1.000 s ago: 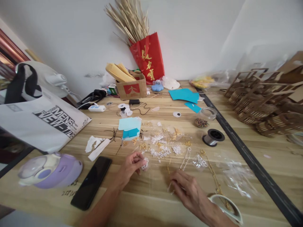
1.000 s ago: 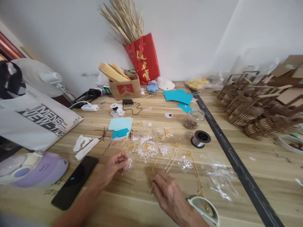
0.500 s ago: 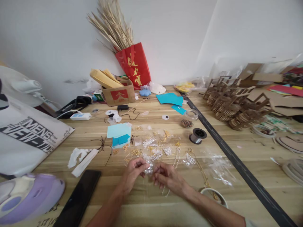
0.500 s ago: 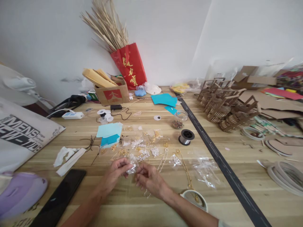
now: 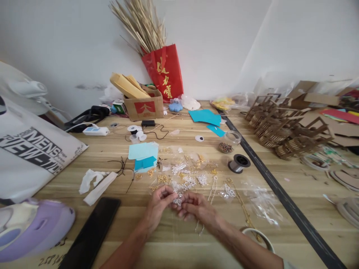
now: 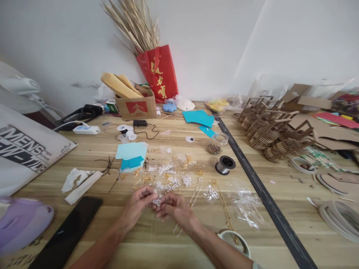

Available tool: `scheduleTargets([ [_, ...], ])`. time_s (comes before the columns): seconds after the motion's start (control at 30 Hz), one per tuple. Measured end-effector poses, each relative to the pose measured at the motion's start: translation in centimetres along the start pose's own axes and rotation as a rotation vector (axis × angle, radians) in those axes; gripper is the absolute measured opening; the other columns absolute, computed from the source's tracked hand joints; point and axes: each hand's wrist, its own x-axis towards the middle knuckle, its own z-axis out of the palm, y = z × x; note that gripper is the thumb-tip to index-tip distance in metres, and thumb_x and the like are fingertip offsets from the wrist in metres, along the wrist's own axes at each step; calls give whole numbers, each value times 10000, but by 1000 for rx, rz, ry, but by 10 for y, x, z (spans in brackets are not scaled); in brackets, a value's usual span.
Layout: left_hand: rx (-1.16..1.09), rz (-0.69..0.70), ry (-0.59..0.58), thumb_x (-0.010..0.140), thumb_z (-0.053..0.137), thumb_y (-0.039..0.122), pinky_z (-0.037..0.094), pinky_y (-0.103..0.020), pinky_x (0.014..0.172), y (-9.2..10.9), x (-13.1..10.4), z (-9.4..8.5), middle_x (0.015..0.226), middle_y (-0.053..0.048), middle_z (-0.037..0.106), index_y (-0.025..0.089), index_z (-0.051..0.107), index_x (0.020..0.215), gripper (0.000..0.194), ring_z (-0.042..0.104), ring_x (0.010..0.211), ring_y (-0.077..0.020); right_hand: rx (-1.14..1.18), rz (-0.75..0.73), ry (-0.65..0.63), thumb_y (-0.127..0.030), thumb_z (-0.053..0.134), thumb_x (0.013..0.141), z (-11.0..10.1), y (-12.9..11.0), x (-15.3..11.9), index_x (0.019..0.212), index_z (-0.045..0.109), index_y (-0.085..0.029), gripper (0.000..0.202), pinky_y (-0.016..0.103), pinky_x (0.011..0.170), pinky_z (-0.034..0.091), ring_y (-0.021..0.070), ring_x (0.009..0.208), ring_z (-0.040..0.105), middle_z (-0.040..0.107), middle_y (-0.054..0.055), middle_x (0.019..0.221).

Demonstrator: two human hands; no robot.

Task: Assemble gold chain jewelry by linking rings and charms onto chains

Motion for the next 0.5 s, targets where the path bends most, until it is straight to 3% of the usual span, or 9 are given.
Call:
scheduleTargets([
  [0.27, -100, -23, 19, 568, 820, 351, 476, -250, 564, -1, 0, 2, 613, 38, 581, 159, 546, 671, 350, 578, 537, -122, -102, -30, 10, -389, 826, 646, 2, -7, 0, 794, 614, -141, 358, 236, 552, 518, 128, 586, 663, 719, 36, 745],
  [0.5, -140, -31, -12, 582, 813, 317, 471, -228, 567, -4, -3, 6, 629, 26, 600, 160, 546, 676, 324, 576, 591, -124, -353, -168, 76, -472, 754, 716, 1, -2, 0, 728, 575, -153, 367, 223, 523, 465, 102, 524, 577, 641, 3, 636],
])
